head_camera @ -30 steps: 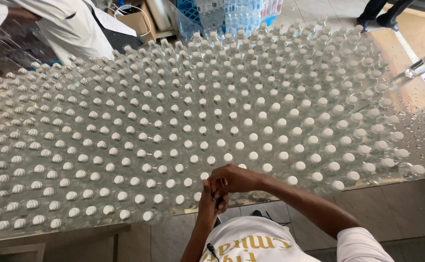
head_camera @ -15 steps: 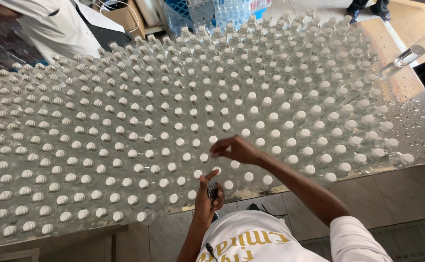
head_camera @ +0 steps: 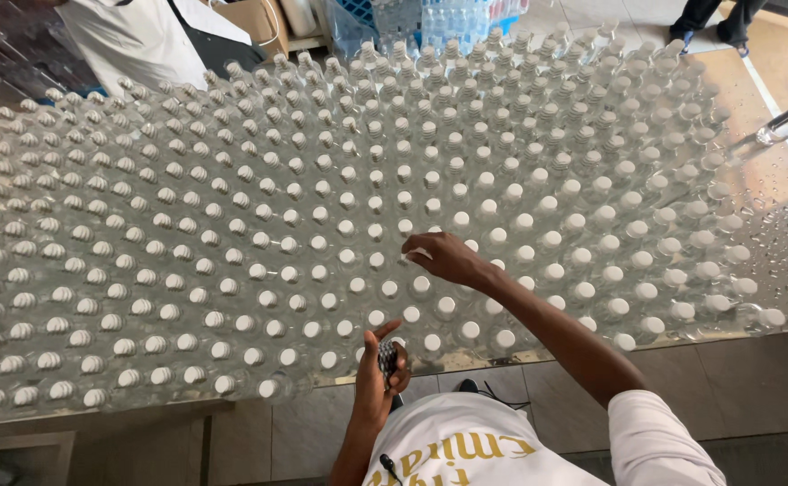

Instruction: The person repeatedly picks up white bottle caps and screws them onto the tops of clear plastic bottles arranged in rows on a metal table. The person works methodically across the table, handling one bottle at a time.

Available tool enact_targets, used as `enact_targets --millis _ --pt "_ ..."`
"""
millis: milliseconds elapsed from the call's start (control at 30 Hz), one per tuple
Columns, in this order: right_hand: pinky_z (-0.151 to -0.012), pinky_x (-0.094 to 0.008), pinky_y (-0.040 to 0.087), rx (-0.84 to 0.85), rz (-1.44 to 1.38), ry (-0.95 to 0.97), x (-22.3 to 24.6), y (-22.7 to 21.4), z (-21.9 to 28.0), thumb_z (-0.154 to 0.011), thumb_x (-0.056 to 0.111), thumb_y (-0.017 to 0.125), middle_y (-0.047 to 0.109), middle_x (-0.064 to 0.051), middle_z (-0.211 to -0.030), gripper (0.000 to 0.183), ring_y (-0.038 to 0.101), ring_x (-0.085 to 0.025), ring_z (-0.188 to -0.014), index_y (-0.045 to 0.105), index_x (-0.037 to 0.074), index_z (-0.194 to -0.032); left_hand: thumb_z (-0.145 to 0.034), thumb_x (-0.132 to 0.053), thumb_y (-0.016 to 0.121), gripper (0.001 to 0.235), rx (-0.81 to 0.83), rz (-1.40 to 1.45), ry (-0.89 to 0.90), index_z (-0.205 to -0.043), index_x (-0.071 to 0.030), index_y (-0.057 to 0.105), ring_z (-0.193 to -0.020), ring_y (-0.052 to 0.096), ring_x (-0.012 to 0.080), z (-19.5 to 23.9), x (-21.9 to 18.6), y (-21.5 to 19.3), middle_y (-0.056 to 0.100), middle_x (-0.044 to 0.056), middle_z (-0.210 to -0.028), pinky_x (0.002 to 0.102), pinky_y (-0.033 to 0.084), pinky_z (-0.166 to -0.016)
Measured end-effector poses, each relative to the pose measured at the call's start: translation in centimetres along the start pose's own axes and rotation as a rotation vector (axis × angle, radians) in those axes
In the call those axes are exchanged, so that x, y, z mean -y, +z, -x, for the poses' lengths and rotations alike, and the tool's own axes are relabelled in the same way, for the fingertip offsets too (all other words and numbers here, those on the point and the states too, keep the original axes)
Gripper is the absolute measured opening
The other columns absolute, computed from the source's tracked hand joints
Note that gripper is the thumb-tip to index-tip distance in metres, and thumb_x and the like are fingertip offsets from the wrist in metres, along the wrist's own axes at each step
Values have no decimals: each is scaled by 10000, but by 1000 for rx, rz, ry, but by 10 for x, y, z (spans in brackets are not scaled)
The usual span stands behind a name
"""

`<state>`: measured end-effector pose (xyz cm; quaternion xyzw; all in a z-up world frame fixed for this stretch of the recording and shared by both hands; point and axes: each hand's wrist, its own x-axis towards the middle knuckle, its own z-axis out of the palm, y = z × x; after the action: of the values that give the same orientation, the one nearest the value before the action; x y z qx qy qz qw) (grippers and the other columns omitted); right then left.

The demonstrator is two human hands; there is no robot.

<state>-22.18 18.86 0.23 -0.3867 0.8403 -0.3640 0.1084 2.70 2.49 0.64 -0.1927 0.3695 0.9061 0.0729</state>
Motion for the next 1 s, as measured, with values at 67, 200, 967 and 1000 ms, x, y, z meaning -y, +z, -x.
enact_targets --millis 67,200,967,1000 --pt "-732 -423 517 31 7 -10 -6 0 -3 -1093 248 667 807 -58 -1086 147 738 -280 -859 735 119 -1109 -1024 -641 497 769 -6 9 -3 -1483 -34 608 -422 292 77 2 1 -1 550 52 -682 256 239 -388" --pt "-758 -444 533 144 51 69 -11 1 -8 -1051 222 730 808 -48 -1142 121 755 -294 -938 729 131 -1130 -1028 -632 495 768 -14 9 -11 -1489 -27 597 -424 295 68 2 -4 4 539 48 -675 237 226 -380" --pt "-826 -318 564 184 -367 75 102 17 91 -939 116 834 753 -13 -1099 281 732 -163 -977 756 137 -1208 -975 -768 412 763 50 -312 -58 -1132 -60 647 -409 397 85 -17 3 25 557 67 -623 241 253 -377" --pt "-773 -281 564 174 -386 152 98 18 93 -912 90 849 782 30 -969 203 738 -105 -873 784 143 -1097 -933 -797 444 795 32 -293 -100 -1169 -65 646 -391 398 91 -23 12 21 614 103 -657 241 246 -354"
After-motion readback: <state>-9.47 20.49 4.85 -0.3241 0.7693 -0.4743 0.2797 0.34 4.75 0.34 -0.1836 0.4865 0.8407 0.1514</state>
